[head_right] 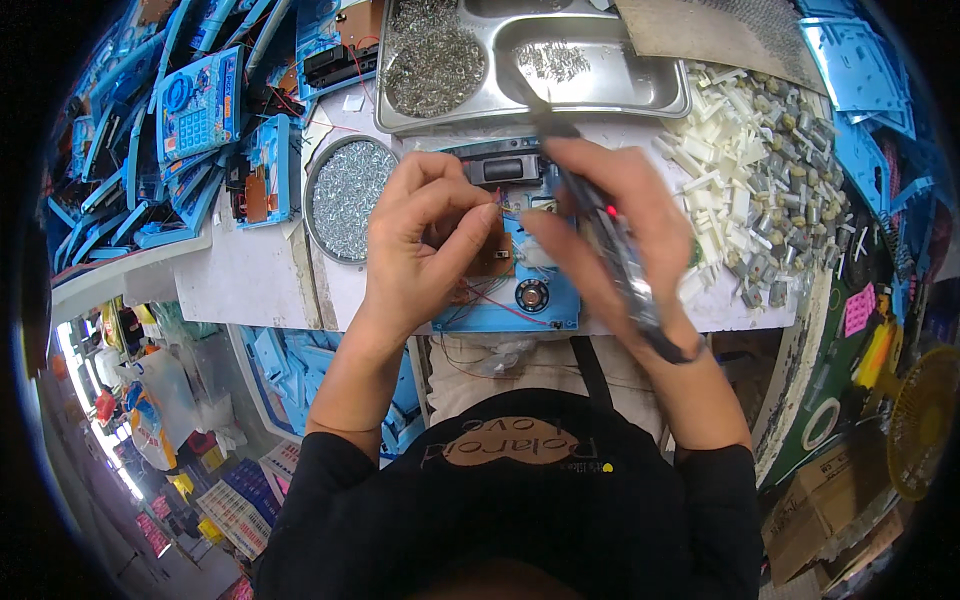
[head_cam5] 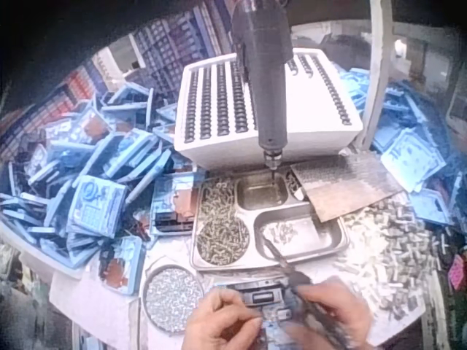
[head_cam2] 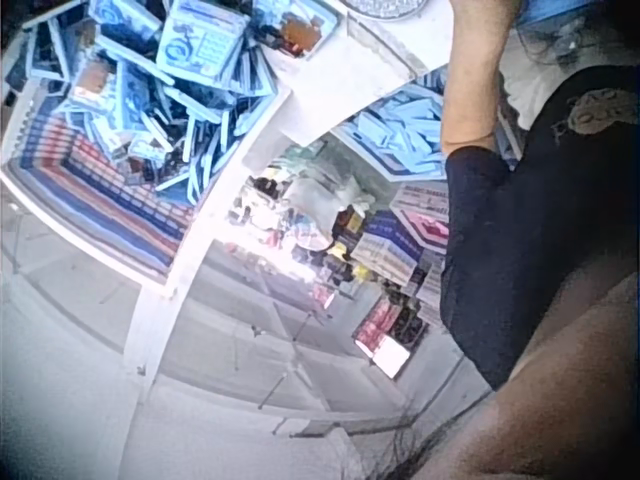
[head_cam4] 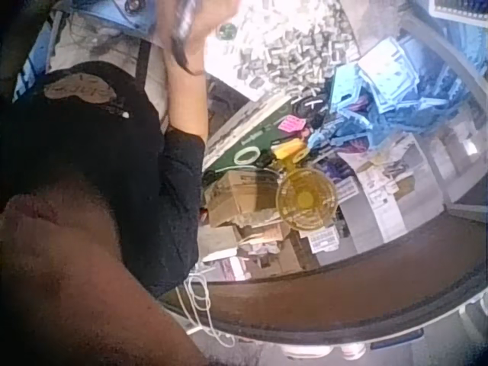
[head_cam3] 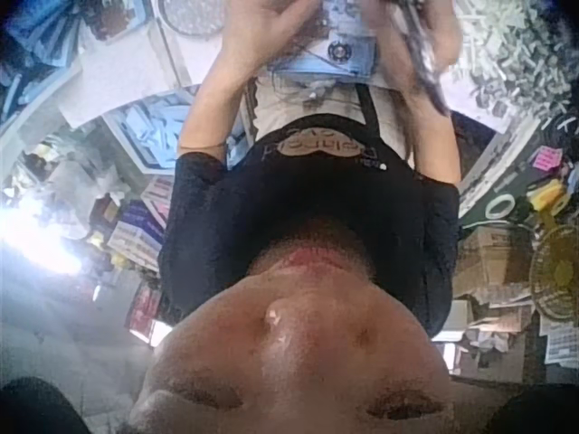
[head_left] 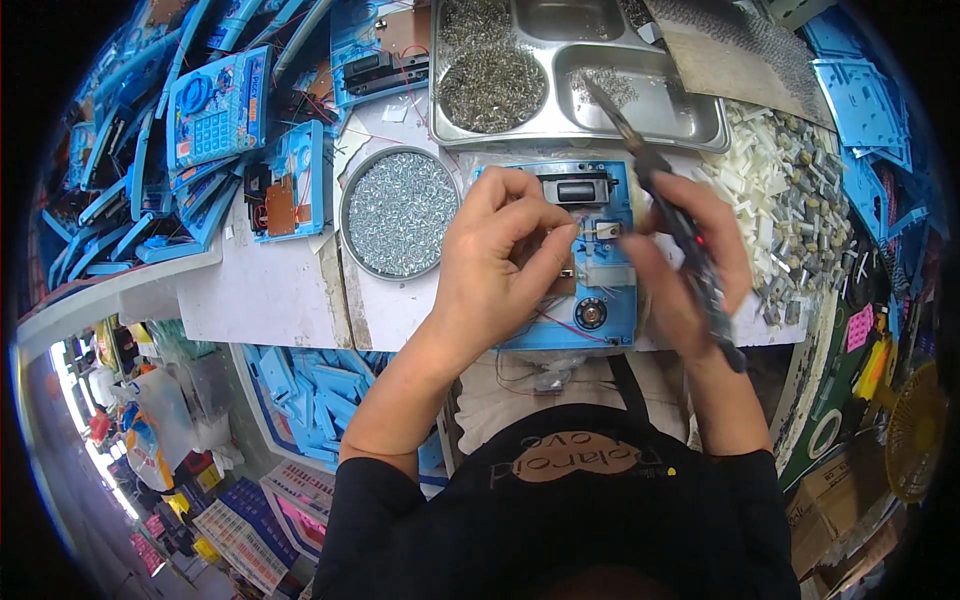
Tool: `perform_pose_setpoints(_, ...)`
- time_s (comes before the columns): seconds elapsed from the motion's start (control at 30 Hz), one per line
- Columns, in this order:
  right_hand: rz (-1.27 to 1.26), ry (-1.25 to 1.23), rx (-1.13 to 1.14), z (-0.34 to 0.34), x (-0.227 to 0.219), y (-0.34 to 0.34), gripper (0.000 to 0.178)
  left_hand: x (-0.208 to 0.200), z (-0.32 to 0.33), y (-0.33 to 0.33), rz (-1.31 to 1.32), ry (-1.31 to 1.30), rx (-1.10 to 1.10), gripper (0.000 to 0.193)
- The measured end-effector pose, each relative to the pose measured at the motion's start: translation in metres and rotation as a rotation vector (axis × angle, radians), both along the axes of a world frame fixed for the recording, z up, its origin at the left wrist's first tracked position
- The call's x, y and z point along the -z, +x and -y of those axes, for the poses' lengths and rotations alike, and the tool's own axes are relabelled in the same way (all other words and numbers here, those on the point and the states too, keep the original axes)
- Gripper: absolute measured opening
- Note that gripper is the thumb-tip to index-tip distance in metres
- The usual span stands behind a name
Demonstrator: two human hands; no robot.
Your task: Assemble an electronic component by soldering wires and screwing on a blue plastic casing.
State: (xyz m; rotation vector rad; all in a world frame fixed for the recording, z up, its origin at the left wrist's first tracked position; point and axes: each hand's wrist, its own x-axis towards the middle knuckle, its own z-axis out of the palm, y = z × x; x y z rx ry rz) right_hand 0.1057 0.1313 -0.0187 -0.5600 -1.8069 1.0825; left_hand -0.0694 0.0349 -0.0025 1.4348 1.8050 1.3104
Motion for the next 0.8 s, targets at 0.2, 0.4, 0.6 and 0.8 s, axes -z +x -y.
perform_pose_setpoints(0.2,0.03,-0.067,-0.035,0.002,-0.014,0.065,0.029,0.004,0.0,-0.003,-0.157,-0.056,-0.019,0.007)
perform_pose_setpoints(0.4,0.146,0.11,-0.156,-0.001,-0.015,0.065,0.023,0.004,-0.004,-0.002,-0.214,-0.106,-0.053,0.007)
perform_pose_setpoints(0.6,0.159,0.166,-0.186,-0.004,-0.014,0.052,0.024,0.006,-0.002,-0.005,-0.19,-0.087,-0.063,0.007)
perform_pose_setpoints(0.8,0.148,0.18,-0.19,-0.005,-0.011,0.045,0.024,0.009,-0.002,-0.007,-0.187,-0.069,-0.064,0.006)
